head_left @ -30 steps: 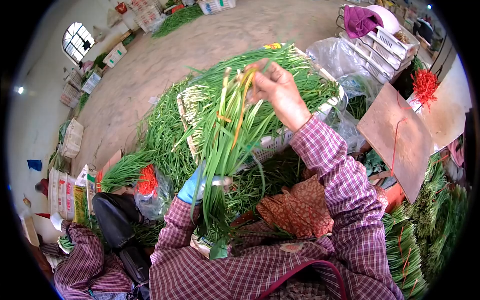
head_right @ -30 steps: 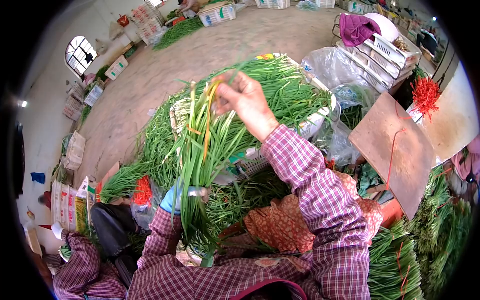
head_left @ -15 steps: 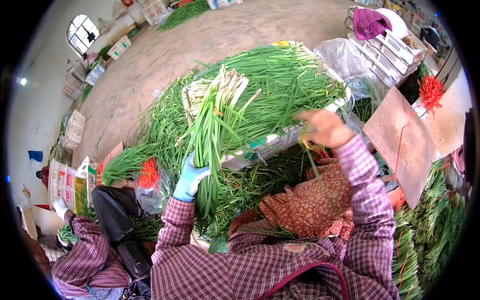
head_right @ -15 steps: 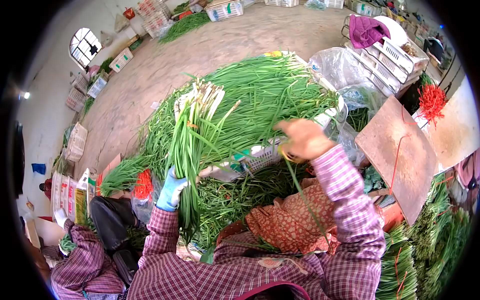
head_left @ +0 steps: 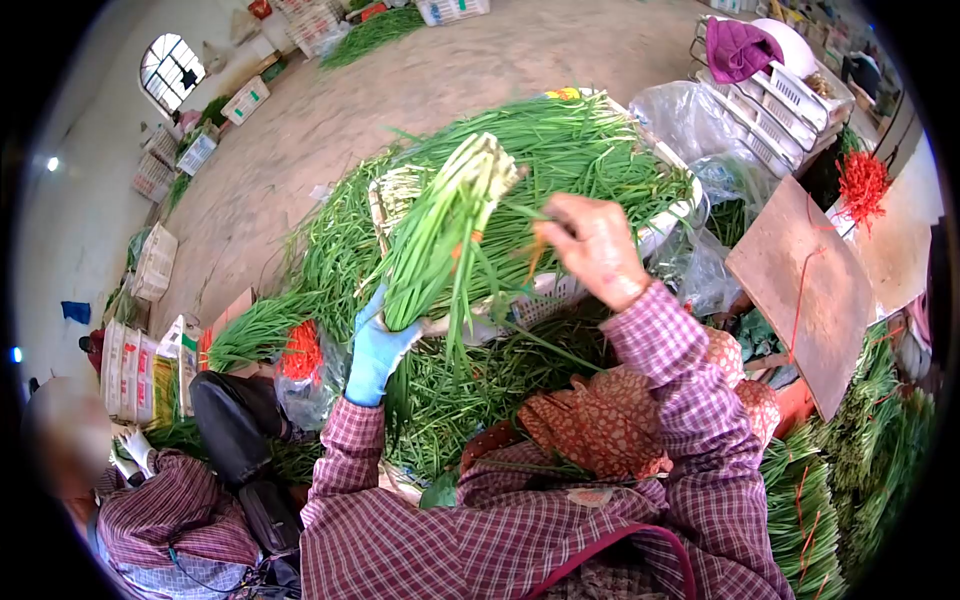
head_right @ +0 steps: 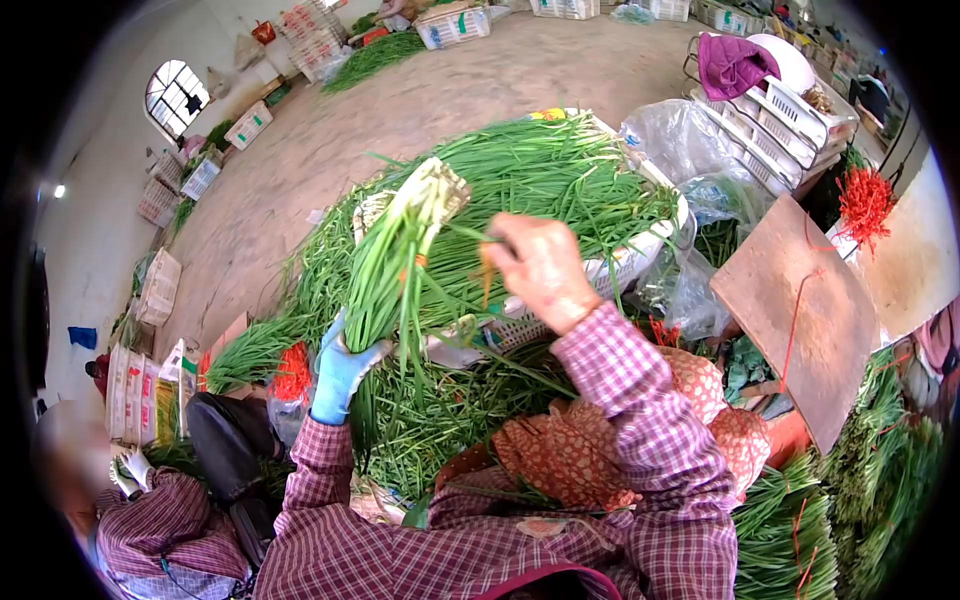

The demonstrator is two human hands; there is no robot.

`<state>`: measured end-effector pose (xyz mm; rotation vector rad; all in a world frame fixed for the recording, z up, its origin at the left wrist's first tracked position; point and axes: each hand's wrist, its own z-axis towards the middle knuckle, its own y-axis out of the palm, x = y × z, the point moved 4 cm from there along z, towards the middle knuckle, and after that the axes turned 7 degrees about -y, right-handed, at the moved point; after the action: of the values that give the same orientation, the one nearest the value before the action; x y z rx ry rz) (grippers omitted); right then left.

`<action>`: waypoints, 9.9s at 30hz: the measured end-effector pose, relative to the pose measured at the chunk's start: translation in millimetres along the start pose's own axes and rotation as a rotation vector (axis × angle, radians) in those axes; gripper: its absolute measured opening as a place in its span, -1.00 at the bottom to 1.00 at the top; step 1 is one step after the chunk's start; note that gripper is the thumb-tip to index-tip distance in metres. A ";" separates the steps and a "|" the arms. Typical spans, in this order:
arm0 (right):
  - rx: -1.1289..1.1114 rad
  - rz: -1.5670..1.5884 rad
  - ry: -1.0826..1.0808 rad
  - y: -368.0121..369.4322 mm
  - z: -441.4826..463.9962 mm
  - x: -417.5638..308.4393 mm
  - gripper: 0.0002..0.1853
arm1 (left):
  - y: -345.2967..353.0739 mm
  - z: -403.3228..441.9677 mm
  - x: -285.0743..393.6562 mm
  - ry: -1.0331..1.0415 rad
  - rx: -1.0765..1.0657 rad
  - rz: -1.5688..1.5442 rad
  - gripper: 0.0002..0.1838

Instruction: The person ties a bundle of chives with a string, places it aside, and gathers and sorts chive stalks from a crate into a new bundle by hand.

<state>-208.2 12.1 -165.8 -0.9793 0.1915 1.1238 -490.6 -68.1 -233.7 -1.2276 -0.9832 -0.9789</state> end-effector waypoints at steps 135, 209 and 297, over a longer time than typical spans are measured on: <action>-0.417 -0.217 -0.507 87.2 39.9 -53.3 -0.78 | -43.9 -58.7 32.7 0.677 0.358 1.385 -0.26; 0.130 1.118 0.306 81.2 -44.2 -66.9 -0.47 | 33.8 -64.5 -73.6 -0.478 -0.576 -1.073 -0.57; -0.396 0.506 0.282 57.5 -23.6 -8.3 -0.37 | 92.9 9.6 17.4 -0.186 -0.109 -0.846 -0.58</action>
<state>-251.6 -6.1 -207.1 -1.4962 0.4771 1.5155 -397.3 -51.9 -242.1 -0.9949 -1.6770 -1.5980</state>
